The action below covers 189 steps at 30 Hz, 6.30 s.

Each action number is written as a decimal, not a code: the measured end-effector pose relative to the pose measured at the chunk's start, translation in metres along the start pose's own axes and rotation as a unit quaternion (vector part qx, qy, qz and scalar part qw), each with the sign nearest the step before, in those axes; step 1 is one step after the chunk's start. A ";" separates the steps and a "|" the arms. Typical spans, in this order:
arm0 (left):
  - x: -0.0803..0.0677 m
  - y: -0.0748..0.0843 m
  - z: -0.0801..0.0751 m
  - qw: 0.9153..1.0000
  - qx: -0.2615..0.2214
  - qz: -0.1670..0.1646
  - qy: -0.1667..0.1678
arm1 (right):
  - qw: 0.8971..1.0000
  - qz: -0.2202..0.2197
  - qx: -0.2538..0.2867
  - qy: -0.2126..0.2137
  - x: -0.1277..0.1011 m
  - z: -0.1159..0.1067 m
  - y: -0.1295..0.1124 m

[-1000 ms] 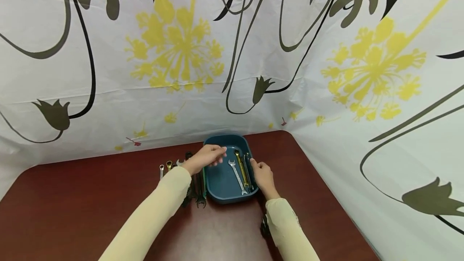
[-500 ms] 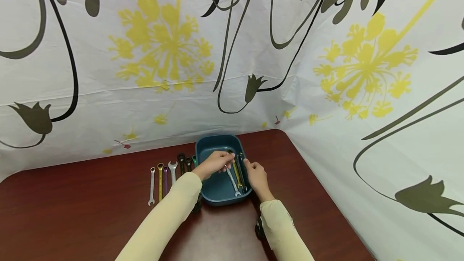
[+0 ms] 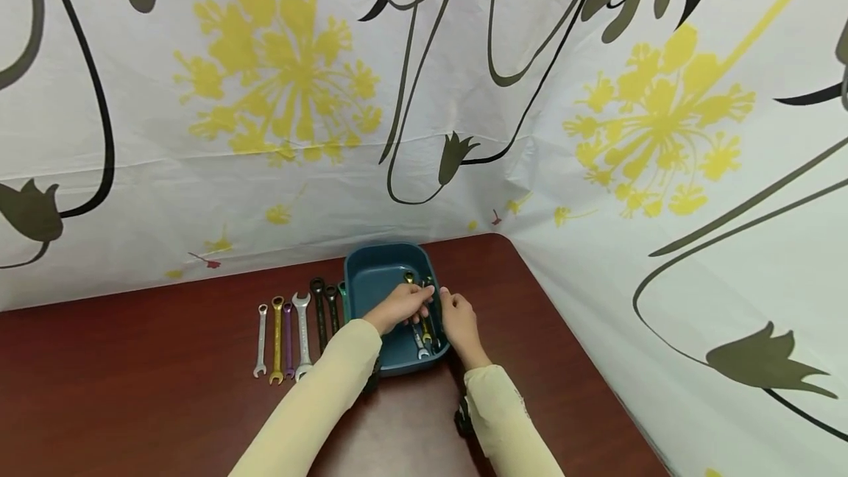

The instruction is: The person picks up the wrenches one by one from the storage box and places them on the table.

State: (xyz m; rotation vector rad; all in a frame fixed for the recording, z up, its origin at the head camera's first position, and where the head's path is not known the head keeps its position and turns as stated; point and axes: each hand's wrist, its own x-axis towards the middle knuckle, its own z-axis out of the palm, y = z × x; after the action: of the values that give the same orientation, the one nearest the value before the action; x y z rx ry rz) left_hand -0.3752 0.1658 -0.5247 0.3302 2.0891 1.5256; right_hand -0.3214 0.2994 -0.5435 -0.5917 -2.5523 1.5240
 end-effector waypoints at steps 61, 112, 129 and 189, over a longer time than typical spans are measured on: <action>0.001 -0.007 0.007 0.997 0.066 -0.030 0.025 | 1.000 -0.001 0.014 0.003 -0.003 0.001 -0.002; -0.019 0.017 -0.045 0.996 0.018 -0.055 0.062 | 1.000 -0.010 -0.018 -0.002 -0.002 -0.001 -0.004; -0.048 0.018 -0.084 0.999 0.027 -0.030 0.035 | 1.000 -0.006 -0.014 -0.012 -0.001 -0.005 -0.001; -0.153 -0.105 -0.229 0.993 0.046 -0.092 0.050 | 1.000 0.015 0.009 -0.023 0.001 -0.004 -0.001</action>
State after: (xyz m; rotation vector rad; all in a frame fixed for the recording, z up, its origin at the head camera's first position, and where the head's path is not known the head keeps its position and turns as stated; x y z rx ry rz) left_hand -0.3615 -0.1280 -0.5304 0.0909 2.2049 1.3663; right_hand -0.3213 0.3027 -0.5408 -0.6030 -2.5711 1.5863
